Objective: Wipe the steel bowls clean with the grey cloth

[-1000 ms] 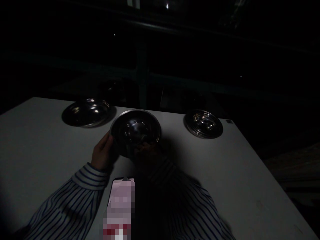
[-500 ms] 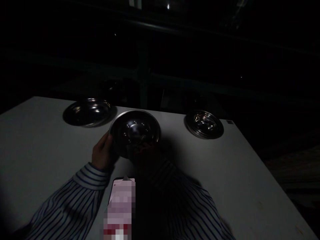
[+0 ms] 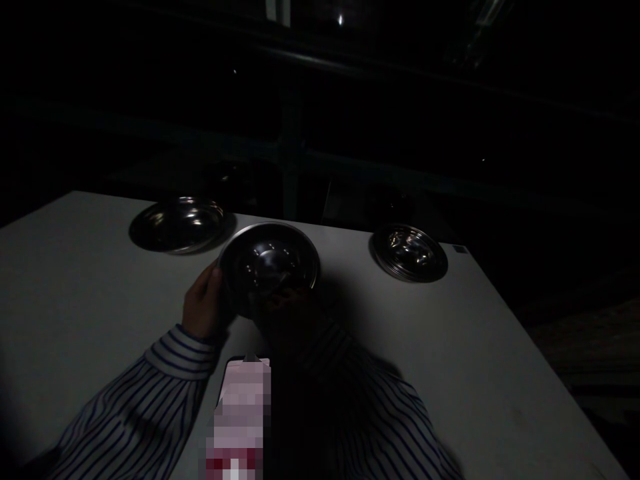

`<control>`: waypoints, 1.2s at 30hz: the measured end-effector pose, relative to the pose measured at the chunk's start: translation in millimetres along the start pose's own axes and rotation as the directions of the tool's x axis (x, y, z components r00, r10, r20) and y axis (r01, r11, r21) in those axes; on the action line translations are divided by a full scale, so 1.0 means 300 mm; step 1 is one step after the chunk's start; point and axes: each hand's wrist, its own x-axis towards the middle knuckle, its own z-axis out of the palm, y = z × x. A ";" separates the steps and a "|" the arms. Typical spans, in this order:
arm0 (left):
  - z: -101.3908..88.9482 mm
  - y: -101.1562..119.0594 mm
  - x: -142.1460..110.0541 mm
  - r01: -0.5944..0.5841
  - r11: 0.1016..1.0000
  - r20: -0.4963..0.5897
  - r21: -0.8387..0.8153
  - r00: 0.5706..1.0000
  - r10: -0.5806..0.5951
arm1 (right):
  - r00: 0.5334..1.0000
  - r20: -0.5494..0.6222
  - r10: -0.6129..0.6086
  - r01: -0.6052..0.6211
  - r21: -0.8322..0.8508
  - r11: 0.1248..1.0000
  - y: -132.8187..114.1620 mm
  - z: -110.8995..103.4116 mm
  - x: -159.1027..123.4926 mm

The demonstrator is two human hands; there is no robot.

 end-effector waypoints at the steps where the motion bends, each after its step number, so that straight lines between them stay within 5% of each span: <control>1: 0.002 -0.001 -0.002 0.019 1.000 0.005 -0.010 1.000 -0.019 | 1.000 -0.011 -0.012 0.012 0.000 1.000 -0.005 0.000 0.003; 7: 0.014 0.001 -0.033 0.113 0.994 0.087 0.005 0.990 -0.113 | 0.993 -0.115 0.008 -0.004 0.039 0.999 -0.040 0.042 0.035; 13: 0.007 -0.017 -0.020 0.156 0.987 0.101 -0.039 0.983 -0.151 | 0.999 -0.034 -0.036 0.037 0.034 0.999 0.009 0.009 0.005; 23: 0.012 0.000 -0.030 0.134 0.989 0.176 -0.055 0.977 -0.123 | 0.997 -0.062 -0.041 0.041 0.009 0.999 0.005 0.089 0.017; 31: 0.003 -0.008 -0.015 0.062 0.996 0.130 0.070 0.989 -0.071 | 0.999 -0.027 -0.031 0.031 -0.019 0.999 0.014 0.002 -0.005; 36: 0.006 0.008 -0.024 0.000 0.993 0.151 0.121 0.988 -0.018 | 0.999 -0.040 -0.007 0.006 -0.022 1.000 -0.045 0.021 0.027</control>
